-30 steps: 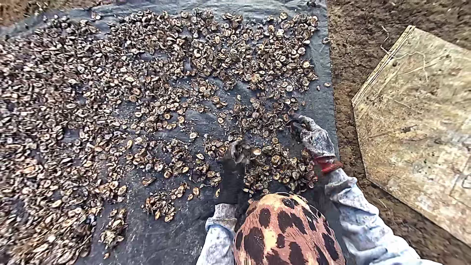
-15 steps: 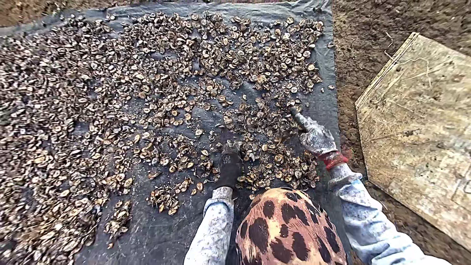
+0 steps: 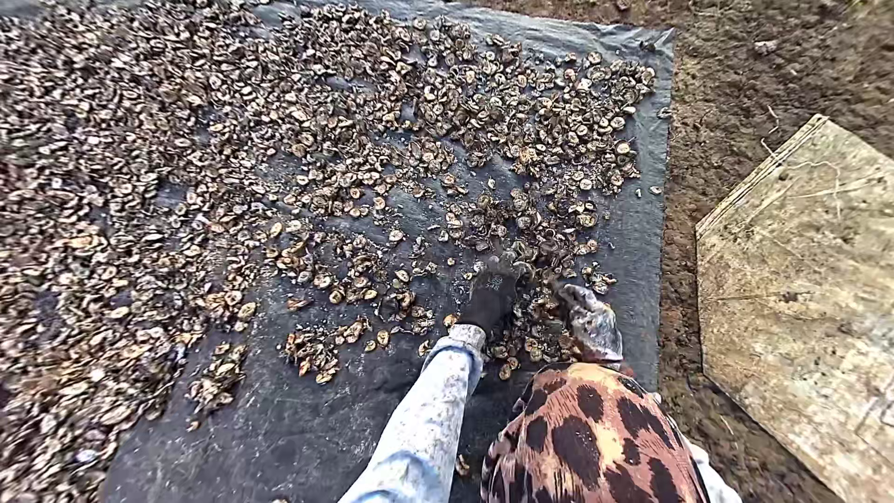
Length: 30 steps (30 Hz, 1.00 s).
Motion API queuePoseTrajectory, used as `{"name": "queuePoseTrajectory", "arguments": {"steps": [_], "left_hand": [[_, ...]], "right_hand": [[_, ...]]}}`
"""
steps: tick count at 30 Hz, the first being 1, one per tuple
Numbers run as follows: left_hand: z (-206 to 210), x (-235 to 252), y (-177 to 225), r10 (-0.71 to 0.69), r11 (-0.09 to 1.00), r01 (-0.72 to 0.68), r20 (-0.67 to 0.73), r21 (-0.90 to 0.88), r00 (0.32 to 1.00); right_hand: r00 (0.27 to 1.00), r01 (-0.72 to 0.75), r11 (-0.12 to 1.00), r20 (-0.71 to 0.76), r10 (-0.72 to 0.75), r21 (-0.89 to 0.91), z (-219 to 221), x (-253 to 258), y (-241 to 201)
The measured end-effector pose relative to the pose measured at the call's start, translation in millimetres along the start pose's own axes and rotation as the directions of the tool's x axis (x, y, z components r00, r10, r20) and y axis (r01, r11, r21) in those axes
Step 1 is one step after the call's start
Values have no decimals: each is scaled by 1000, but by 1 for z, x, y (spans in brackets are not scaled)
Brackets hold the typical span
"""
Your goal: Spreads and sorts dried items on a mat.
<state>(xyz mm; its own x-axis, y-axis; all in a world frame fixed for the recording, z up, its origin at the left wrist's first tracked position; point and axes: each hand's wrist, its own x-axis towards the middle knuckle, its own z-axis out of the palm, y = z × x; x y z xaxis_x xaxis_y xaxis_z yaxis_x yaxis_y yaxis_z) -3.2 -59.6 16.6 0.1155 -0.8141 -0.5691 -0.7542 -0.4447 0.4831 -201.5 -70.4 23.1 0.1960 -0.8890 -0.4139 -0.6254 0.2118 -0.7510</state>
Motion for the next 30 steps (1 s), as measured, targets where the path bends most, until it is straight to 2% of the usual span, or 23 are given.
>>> {"name": "queuePoseTrajectory", "arguments": {"steps": [2,4,5,7,10,11,13,14,15,16,17,18,19,20,22,24,26,28,29,30], "left_hand": [[-14,-13,-17,-25,990,2,-166,-138,986],[-37,-30,-29,-164,969,108,-249,-224,955],[-48,-39,-33,-197,966,131,-304,-223,932],[-65,-53,-46,-173,982,118,-444,-150,879],[-63,-48,-82,-183,977,212,-497,3,848],[-56,-45,-85,-221,963,267,-466,33,857],[-27,-48,-68,-241,959,277,-330,66,913],[-4,-53,-58,-191,967,224,-241,119,952],[22,-59,-50,-124,973,154,-175,171,977],[48,-65,-47,-55,979,88,-180,183,982],[80,-61,-55,46,981,17,-322,191,946],[102,-49,-65,118,981,-25,-487,194,865],[75,-52,-52,-22,994,51,-284,95,958],[49,-53,-43,-113,994,113,-185,-11,976],[0,-63,-34,-183,967,133,-226,-218,957],[-37,-72,-34,-200,943,97,-311,-318,929],[-65,-85,-32,-238,916,106,-312,-388,920],[-82,-83,-34,-177,936,20,-422,-350,889],[-89,-75,-37,-104,947,-66,-496,-313,862],[-99,-69,-37,-39,948,-129,-508,-292,861]], "right_hand": [[996,-75,991,53,69,115,-16,20,-16],[995,-48,978,93,29,202,-23,52,-30],[995,-11,973,97,-12,231,-25,63,-34],[997,12,975,76,-30,221,-27,73,-41],[999,-26,983,34,20,183,-19,84,-54],[999,-53,991,19,51,124,-16,86,-56],[993,-86,984,65,97,-155,-11,90,-61],[995,-10,951,92,41,-309,-5,94,-60],[991,131,894,92,-101,-429,5,99,-55],[974,227,836,100,-204,-499,16,101,-49],[957,289,786,128,-262,-547,28,98,-39],[941,336,734,172,-291,-591,38,93,-24],[920,383,685,187,-346,-620,45,85,-8],[907,404,654,186,-378,-639,45,79,3],[925,372,710,176,-337,-597,33,72,1],[957,290,827,134,-257,-482,15,66,-27],[985,173,903,49,-167,-393,6,71,-61],[991,127,945,7,-131,-302,5,81,-85],[989,147,951,17,-148,-273,6,90,-87],[981,196,943,39,-193,-268,9,99,-88]]}}
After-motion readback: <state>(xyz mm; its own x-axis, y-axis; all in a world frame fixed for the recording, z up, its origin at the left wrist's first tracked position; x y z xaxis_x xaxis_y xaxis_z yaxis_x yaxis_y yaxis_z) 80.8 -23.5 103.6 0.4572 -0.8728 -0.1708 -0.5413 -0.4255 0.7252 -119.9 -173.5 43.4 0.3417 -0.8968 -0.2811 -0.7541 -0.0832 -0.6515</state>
